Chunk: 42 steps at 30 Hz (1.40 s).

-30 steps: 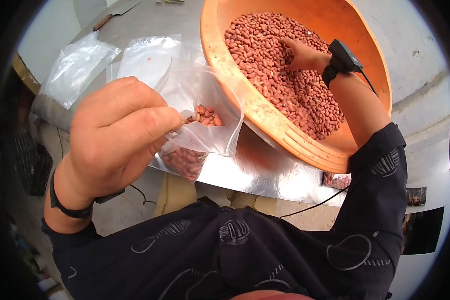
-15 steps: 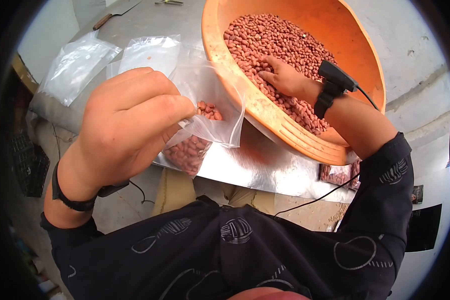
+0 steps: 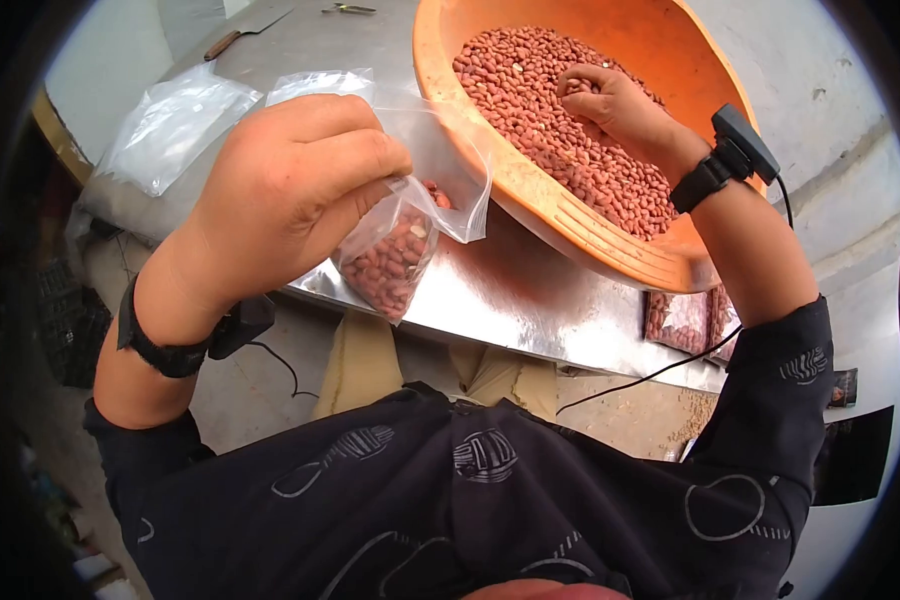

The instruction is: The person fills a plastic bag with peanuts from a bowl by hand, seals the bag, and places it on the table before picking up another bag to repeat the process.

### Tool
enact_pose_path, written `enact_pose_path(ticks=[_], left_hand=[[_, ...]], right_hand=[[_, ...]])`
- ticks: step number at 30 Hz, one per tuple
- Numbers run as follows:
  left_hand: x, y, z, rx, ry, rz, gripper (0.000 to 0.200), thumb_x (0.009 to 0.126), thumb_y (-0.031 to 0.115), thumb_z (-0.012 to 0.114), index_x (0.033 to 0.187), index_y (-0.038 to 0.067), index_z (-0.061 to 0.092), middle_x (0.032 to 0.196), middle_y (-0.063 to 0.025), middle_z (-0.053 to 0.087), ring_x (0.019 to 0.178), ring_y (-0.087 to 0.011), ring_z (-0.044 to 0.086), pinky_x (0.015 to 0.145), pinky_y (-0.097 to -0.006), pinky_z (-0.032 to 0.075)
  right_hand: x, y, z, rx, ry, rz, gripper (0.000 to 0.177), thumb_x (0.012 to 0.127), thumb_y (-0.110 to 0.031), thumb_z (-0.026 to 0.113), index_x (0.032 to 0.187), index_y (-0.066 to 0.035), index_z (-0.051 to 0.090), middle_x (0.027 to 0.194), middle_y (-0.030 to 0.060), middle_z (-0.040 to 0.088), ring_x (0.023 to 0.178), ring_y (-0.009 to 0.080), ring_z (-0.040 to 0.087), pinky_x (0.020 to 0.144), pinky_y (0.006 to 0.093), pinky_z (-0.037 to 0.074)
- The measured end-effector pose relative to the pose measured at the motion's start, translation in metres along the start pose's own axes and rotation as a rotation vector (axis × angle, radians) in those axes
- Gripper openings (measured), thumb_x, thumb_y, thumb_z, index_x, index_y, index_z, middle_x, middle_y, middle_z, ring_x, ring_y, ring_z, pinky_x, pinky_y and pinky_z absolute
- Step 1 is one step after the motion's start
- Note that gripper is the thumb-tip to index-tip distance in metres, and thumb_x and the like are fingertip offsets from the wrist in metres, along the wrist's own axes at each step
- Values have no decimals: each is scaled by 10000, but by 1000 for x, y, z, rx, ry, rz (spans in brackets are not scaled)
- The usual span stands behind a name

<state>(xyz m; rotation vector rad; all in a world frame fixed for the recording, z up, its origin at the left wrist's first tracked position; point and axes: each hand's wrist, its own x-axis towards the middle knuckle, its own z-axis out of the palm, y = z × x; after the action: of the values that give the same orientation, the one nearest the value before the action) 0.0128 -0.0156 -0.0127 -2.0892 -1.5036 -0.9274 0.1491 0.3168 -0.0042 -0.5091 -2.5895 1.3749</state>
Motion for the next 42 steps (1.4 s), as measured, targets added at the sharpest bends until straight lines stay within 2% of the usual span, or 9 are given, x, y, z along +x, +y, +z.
enact_pose_path(ticks=[8,9,13,16,20,28,32,36,42], left_hand=[[1,-2,-2,49,-14,-18,159,783,-63,699,920,9,664,808,-97,614,701,-255,589,616,-318,471],[1,-2,-3,54,-16,-15,156,785,-59,702,921,10,665,807,-97,616,704,-256,592,618,-319,472],[3,-3,0,81,12,21,149,794,-38,713,926,15,669,806,-97,625,712,-259,603,622,-327,479],[5,-4,1,92,25,50,140,807,-17,714,935,24,675,811,-94,631,704,-258,610,615,-328,481],[5,-5,0,92,19,55,142,813,-16,710,945,24,677,809,-91,626,693,-253,606,608,-322,476],[5,-6,-1,103,2,57,172,797,-54,703,950,18,674,812,-85,623,684,-232,600,598,-312,471],[3,-6,-4,106,-25,30,194,777,-70,701,950,14,677,817,-87,629,684,-227,600,599,-304,474],[0,-1,-4,72,-15,8,208,759,-80,701,949,2,679,815,-97,631,684,-228,598,602,-299,475],[-4,-2,-1,1,-9,-18,230,728,-98,701,944,-19,679,829,-104,622,695,-219,591,595,-298,464]], right_hand=[[-24,-94,45,214,-267,-131,125,956,-133,635,1030,-32,642,758,1,581,636,87,558,538,223,466],[-24,-100,53,182,-330,-162,85,951,-109,621,1001,-41,626,714,-24,525,580,65,493,483,220,391],[-16,-114,83,-232,-464,-259,128,884,-77,603,982,-21,661,718,11,579,626,107,545,560,270,450],[-20,-118,105,-419,-446,-221,168,963,-174,614,1081,-55,634,801,-15,569,607,50,503,491,219,394],[8,-110,117,-601,-416,-416,179,860,-99,617,989,-4,697,785,76,668,696,154,614,638,304,497],[-18,-146,107,-462,-519,-138,271,879,-151,657,1063,49,671,882,128,705,773,189,669,697,315,548],[-8,-128,80,-171,-587,-219,272,923,-161,652,1105,41,652,916,99,692,812,170,667,720,299,569],[18,-88,24,-58,-272,-90,143,939,-125,636,1030,-20,670,826,45,653,732,120,631,661,262,550],[49,23,-65,-556,-73,261,307,936,-253,652,1178,-67,613,1016,50,629,850,134,643,702,331,590]])
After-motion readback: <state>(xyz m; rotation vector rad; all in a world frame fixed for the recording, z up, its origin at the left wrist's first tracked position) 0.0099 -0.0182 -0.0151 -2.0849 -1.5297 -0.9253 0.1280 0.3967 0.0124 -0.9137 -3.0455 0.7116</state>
